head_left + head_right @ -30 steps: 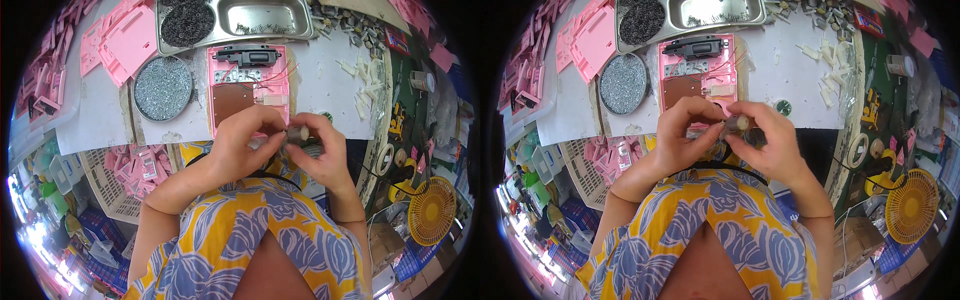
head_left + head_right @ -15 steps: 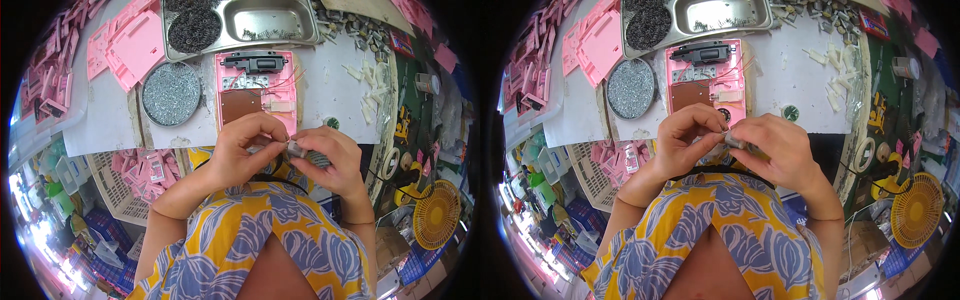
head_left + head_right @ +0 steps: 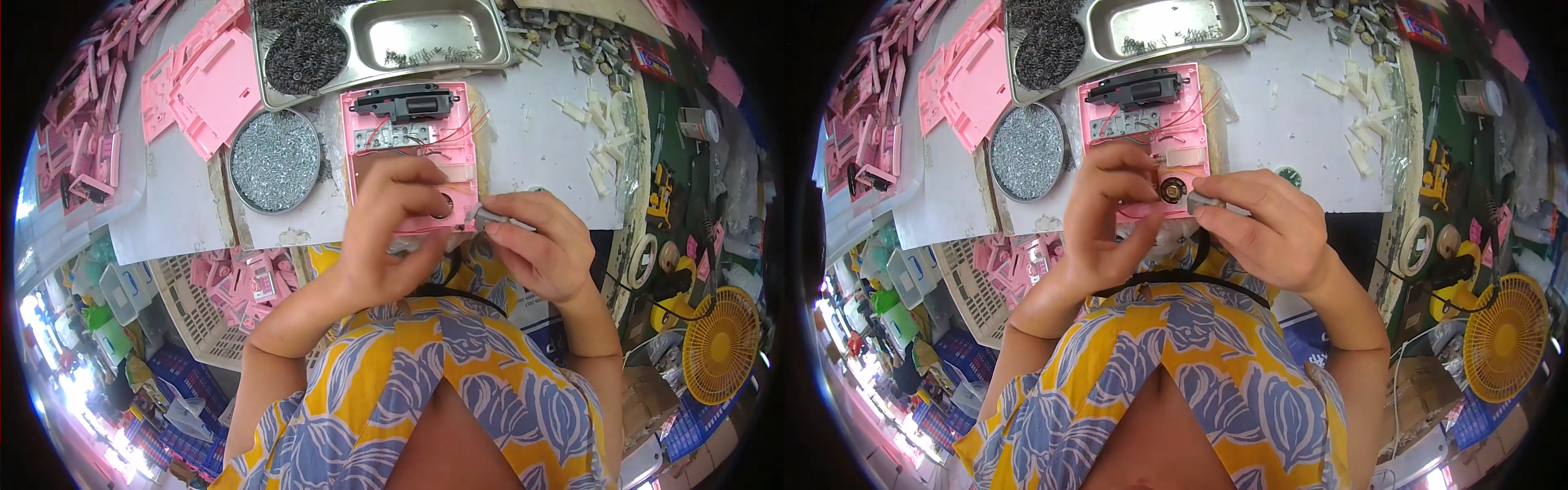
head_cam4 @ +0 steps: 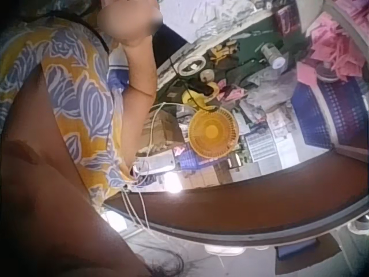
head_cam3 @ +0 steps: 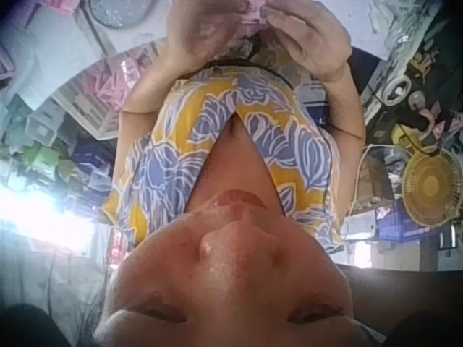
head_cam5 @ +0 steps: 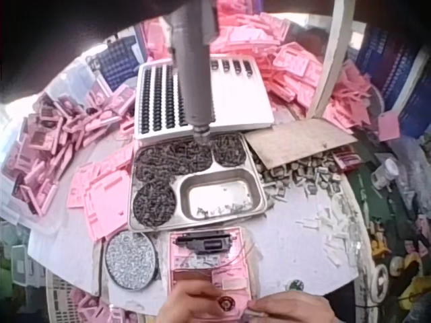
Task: Assembling a pink plastic electronic device by soldering internal components and securing the casing with screws.
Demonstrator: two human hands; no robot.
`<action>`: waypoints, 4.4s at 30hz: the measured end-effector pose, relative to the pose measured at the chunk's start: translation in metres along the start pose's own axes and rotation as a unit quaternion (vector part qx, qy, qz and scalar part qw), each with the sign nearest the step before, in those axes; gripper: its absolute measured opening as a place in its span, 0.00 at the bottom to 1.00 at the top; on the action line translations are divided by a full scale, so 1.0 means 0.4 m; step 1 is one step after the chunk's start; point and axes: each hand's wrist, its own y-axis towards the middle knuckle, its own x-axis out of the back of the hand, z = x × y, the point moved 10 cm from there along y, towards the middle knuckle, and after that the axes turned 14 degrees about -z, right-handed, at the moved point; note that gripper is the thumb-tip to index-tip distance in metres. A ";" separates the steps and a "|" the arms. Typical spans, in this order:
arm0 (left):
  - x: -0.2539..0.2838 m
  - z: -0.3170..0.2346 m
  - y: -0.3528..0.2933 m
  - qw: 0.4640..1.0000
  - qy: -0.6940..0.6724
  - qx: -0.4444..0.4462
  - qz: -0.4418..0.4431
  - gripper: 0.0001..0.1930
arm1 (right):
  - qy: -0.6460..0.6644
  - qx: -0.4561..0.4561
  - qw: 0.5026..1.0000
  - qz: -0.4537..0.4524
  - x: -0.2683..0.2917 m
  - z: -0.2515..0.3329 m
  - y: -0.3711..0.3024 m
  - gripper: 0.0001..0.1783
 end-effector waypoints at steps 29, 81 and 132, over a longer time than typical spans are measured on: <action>0.092 0.112 0.056 0.961 0.248 -0.058 -0.105 0.08 | -0.120 -0.060 0.990 0.036 -0.113 -0.194 0.040 0.16; 0.046 0.106 0.091 0.945 0.299 -0.131 -0.014 0.08 | -0.137 -0.058 0.986 0.074 -0.194 -0.159 0.095 0.07; -0.041 0.142 0.068 0.978 0.057 0.126 0.157 0.06 | -0.003 0.000 0.996 0.090 -0.100 -0.122 0.044 0.12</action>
